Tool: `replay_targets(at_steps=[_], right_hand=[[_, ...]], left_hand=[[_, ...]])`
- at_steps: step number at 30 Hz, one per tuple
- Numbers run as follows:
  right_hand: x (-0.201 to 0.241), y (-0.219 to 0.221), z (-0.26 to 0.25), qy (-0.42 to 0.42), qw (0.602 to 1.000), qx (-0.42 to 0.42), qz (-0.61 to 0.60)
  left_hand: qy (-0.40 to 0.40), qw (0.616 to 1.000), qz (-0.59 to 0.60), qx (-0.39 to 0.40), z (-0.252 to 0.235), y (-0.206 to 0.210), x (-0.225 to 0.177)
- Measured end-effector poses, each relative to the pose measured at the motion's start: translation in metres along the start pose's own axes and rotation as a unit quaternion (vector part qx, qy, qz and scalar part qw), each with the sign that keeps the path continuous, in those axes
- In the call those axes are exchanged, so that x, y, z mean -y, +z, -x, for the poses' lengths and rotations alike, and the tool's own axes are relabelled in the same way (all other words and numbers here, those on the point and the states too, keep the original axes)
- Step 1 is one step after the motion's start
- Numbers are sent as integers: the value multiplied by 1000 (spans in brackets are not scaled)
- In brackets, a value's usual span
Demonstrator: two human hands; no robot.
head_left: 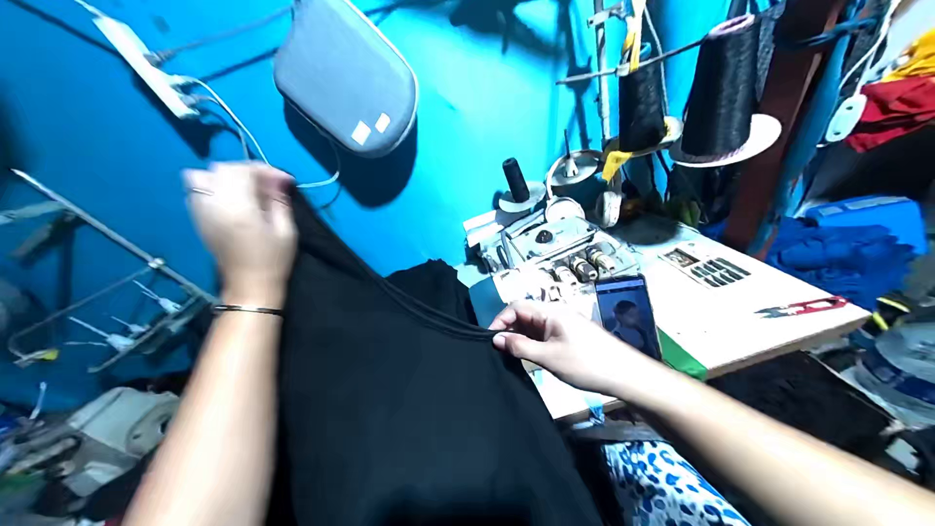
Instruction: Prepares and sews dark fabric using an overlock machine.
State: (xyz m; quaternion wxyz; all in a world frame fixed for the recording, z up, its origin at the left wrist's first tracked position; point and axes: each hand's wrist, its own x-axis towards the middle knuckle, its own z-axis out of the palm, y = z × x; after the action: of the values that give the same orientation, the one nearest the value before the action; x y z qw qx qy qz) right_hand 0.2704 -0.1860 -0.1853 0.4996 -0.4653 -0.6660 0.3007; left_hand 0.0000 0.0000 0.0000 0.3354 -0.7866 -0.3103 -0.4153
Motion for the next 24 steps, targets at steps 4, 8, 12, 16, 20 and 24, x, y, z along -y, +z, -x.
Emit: replay_targets(at_steps=[4,8,12,16,20,24], right_hand=[[-79,37,23,57,998,-2,21],[-97,49,33,83,996,-32,0],[-96,49,40,105,990,-29,-91],[-119,57,63,122,983,-24,-134],[-126,57,73,150,978,-14,-145],[-134,55,78,136,980,31,-141]], left_hand=[[-59,906,295,297,125,75,-95],[-58,725,462,507,188,77,-163],[-141,705,468,514,184,69,-162],[-191,672,487,525,180,61,-156],[-238,665,485,515,182,60,-158],[-279,671,468,502,181,56,-164]])
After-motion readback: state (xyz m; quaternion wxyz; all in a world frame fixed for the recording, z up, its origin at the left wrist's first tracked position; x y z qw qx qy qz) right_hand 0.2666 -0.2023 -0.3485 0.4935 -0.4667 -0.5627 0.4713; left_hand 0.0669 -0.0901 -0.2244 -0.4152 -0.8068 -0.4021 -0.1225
